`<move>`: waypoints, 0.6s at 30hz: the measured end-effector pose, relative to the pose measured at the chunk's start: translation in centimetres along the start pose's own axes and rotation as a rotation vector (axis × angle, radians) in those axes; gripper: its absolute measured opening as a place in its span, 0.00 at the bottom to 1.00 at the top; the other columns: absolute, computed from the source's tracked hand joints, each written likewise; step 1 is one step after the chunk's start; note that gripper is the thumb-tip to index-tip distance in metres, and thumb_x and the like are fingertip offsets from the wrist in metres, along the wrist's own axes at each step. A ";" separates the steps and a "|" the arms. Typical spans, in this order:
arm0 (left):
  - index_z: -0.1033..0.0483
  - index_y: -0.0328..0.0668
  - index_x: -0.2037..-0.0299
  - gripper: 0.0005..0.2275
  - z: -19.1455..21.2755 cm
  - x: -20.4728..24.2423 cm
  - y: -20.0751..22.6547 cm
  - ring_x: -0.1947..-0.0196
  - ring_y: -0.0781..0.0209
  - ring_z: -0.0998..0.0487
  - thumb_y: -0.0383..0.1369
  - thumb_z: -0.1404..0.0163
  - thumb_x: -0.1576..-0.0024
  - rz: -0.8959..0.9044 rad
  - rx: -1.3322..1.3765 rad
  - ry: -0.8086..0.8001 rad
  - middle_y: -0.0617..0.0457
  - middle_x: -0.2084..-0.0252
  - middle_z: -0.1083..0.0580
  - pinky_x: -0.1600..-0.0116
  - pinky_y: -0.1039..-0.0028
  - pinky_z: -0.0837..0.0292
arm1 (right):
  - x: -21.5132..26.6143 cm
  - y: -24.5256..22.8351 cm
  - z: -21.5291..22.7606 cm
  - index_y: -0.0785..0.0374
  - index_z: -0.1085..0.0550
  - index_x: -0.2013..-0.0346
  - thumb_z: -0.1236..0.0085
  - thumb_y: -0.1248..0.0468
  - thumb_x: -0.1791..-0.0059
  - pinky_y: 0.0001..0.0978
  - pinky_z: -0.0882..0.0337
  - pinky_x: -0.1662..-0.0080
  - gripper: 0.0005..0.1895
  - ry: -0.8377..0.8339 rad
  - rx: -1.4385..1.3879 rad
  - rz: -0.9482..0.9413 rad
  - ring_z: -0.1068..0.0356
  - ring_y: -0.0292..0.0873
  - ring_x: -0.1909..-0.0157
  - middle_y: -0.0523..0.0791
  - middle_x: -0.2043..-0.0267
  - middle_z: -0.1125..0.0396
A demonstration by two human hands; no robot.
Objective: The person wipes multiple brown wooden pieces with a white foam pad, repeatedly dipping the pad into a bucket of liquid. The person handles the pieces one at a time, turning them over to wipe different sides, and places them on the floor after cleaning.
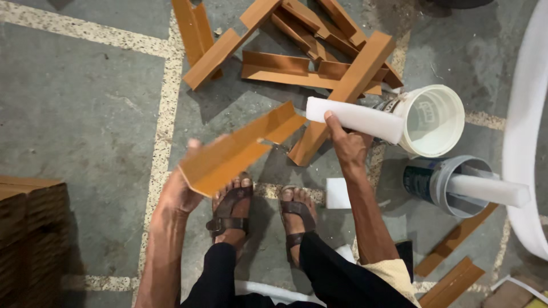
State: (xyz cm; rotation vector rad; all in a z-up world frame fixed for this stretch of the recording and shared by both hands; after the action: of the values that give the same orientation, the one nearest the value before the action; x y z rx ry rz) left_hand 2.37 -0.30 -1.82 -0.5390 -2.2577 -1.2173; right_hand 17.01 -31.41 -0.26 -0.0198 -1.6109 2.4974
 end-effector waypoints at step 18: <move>0.49 0.30 0.24 0.29 5.7 0.1 -0.7 0.35 0.45 0.26 0.41 0.55 0.29 -0.814 -0.076 0.292 0.39 0.30 0.35 0.39 0.56 0.22 | -3.7 5.3 -6.1 0.72 0.23 0.64 0.37 0.66 0.54 0.31 0.28 0.77 0.10 -0.004 0.110 -0.064 0.28 0.37 0.82 0.46 0.74 0.26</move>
State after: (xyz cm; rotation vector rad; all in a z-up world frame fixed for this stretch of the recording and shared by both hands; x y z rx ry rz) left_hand 0.45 4.25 -4.82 0.5746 -2.2211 -1.6152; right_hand 20.53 -28.55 -7.93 0.0494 -1.4491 2.5344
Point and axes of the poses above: each hand's wrist, its own x-axis away from the middle knuckle, its own z-axis out of the back of the hand, y = z × x, the point moved 3 cm from there along -x, towards the middle knuckle
